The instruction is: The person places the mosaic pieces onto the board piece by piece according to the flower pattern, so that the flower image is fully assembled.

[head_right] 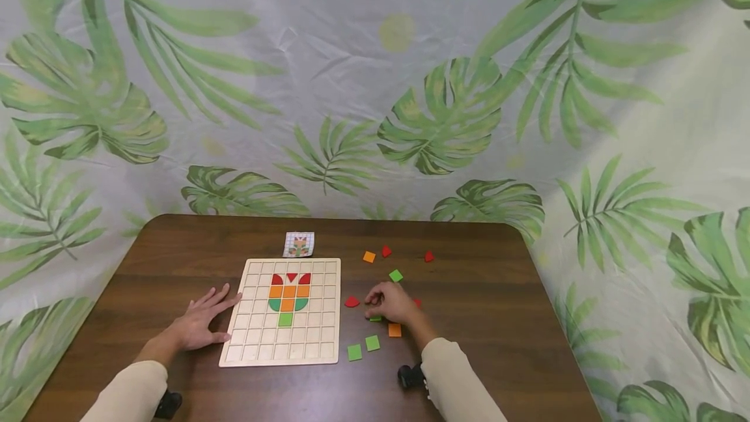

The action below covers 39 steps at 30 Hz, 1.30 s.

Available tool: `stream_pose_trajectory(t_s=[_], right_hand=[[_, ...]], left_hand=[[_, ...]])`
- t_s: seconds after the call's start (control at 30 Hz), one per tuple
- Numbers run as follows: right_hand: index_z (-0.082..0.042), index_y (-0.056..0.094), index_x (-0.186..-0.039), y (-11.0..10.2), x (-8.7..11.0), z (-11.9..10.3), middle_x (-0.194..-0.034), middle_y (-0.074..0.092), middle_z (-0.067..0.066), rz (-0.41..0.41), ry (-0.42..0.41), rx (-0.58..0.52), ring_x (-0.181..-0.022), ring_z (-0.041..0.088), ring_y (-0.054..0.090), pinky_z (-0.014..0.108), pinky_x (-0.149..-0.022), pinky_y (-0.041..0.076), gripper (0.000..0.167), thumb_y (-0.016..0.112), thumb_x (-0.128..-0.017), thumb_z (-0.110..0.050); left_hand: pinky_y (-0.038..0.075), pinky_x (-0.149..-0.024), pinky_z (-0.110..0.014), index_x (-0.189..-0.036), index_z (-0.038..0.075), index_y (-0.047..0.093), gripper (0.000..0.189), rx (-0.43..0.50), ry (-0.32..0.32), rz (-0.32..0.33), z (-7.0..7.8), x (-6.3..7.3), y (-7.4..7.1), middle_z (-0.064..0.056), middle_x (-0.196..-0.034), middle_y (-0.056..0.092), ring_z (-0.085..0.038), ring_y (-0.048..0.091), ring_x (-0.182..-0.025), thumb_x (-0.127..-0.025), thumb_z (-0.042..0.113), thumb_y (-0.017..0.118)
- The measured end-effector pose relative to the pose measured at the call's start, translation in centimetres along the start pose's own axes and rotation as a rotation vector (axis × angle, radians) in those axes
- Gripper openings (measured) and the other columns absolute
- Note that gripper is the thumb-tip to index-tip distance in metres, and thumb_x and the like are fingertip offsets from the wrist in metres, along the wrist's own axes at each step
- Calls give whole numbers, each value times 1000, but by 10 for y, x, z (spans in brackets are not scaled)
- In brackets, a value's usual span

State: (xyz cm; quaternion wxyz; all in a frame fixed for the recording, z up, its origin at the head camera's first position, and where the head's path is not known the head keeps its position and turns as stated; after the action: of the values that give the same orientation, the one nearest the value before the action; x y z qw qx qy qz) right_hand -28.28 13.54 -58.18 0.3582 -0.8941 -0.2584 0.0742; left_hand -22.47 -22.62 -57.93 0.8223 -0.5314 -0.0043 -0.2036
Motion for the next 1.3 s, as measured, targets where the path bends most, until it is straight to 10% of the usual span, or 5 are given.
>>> stream_pose_trajectory(t_s=[0.53,1.3], right_hand=[[-8,69,-85,1,5,7,-78,54,0,-126,35,54,-71,10,47,21,-63,41,27,88,-68,-13],[-10,61,-79,2,6,10,-71,53,-3,-9,83,37,-65,8,46,21,-58,40,27,86,-68,-4]], left_hand=[[11,-101,-76,-146,12,41,83,13,1,5,-2,1,1,-25,-154,23,-52,17,-139,-77,39,77],[10,-101,-76,-146,11,41,84,27,11,7,0,2,-2,-27,-154,23,-53,16,-139,-77,40,76]])
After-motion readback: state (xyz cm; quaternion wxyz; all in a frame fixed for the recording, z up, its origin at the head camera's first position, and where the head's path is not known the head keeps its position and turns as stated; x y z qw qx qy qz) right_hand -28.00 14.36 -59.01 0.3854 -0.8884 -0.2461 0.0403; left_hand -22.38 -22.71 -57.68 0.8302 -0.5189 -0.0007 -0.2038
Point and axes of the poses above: each hand's wrist, its own x-axis away from the middle knuckle, its own y-axis out of the palm, z = x × y, the point moved 9 cm from there along -x, towards the middle knuckle
